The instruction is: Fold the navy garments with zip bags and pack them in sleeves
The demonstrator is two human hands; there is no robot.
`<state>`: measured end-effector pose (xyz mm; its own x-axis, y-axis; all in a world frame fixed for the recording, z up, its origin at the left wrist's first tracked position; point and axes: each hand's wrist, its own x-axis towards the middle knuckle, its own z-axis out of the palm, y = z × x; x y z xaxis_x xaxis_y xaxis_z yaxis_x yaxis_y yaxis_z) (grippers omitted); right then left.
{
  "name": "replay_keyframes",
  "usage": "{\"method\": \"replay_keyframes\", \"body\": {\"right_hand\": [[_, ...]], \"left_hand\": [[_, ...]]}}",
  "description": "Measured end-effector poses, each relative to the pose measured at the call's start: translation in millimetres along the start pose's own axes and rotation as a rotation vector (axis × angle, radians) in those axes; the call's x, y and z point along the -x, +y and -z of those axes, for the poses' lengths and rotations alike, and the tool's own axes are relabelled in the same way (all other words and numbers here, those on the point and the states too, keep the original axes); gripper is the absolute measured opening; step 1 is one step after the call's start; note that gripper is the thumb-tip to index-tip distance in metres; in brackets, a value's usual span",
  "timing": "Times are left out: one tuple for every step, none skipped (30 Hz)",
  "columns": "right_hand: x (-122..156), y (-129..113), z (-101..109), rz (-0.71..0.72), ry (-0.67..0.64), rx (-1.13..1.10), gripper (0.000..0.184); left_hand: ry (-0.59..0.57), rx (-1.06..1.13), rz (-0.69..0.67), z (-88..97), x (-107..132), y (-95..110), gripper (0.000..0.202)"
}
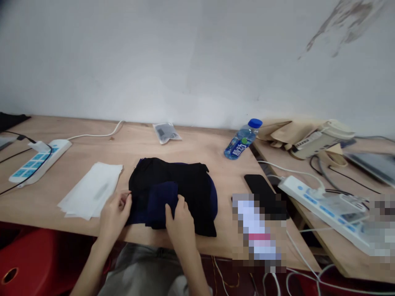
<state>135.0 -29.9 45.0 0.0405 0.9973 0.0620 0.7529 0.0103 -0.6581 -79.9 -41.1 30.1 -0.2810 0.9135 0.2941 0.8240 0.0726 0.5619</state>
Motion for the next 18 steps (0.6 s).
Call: {"method": "replay_keyframes", "body": {"right_hand": [[-3.8, 2.7, 2.4, -0.031, -0.056, -0.039, 0.039], [-7.2, 5.7, 5.4, -0.067, -0.108, -0.086, 0.039], [-10.1, 8.9, 8.3, -0.102, -0.15, -0.138, 0.039], [-12.5, 12.0, 10.8, -0.13, -0.181, -0.187, 0.039], [-14.4, 14.9, 12.6, -0.15, -0.198, -0.23, 0.037], [-15.6, 17.5, 13.6, -0.161, -0.204, -0.264, 0.036], [-16.3, 19.4, 13.8, -0.165, -0.199, -0.283, 0.034], [-16.6, 20.8, 13.4, -0.165, -0.188, -0.288, 0.033], [-16.7, 21.6, 12.6, -0.166, -0.176, -0.286, 0.031], [-16.6, 21.9, 11.6, -0.167, -0.164, -0.282, 0.031], [-16.4, 21.9, 10.7, -0.166, -0.157, -0.279, 0.03], [-16.3, 21.7, 9.9, -0.163, -0.153, -0.275, 0.029], [-16.2, 21.4, 9.4, -0.161, -0.15, -0.27, 0.029], [-16.1, 21.0, 9.2, -0.154, -0.147, -0.267, 0.03], [-16.0, 20.7, 9.3, -0.145, -0.149, -0.262, 0.03], [-15.9, 20.4, 9.7, -0.135, -0.153, -0.251, 0.029], [-15.8, 19.9, 10.3, -0.128, -0.154, -0.235, 0.029], [-15.7, 19.4, 10.9, -0.122, -0.156, -0.219, 0.029]], "left_hand": [[0.05, -0.049, 0.049, 4.9, -1.5, -10.5, 0.027], [0.093, -0.105, 0.092, 9.6, -3.4, -21.0, 0.029], [0.126, -0.163, 0.127, 13.9, -5.4, -31.4, 0.032], [0.154, -0.221, 0.153, 17.6, -7.4, -41.3, 0.035], [0.173, -0.273, 0.167, 20.8, -9.4, -50.6, 0.038], [0.181, -0.317, 0.173, 23.3, -11.1, -59.0, 0.041], [0.181, -0.35, 0.172, 25.2, -12.4, -66.4, 0.042], [0.175, -0.369, 0.166, 26.7, -13.3, -72.8, 0.042], [0.167, -0.376, 0.159, 27.7, -13.6, -78.3, 0.041], [0.156, -0.372, 0.151, 28.6, -13.3, -82.8, 0.04], [0.146, -0.361, 0.146, 29.3, -12.6, -86.4, 0.038], [0.136, -0.346, 0.142, 30.2, -11.5, -89.4, 0.036], [0.122, -0.327, 0.141, 31.2, -10.1, -91.7, 0.034], [0.108, -0.31, 0.143, 32.4, -8.7, -93.6, 0.032], [0.09, -0.296, 0.146, 33.8, -7.4, -95.2, 0.031], [0.07, -0.287, 0.145, 35.4, -6.3, -96.6, 0.03], [0.05, -0.286, 0.142, 37.0, -5.4, -97.7, 0.029], [0.032, -0.291, 0.138, 38.6, -4.7, -98.6, 0.029]]}}
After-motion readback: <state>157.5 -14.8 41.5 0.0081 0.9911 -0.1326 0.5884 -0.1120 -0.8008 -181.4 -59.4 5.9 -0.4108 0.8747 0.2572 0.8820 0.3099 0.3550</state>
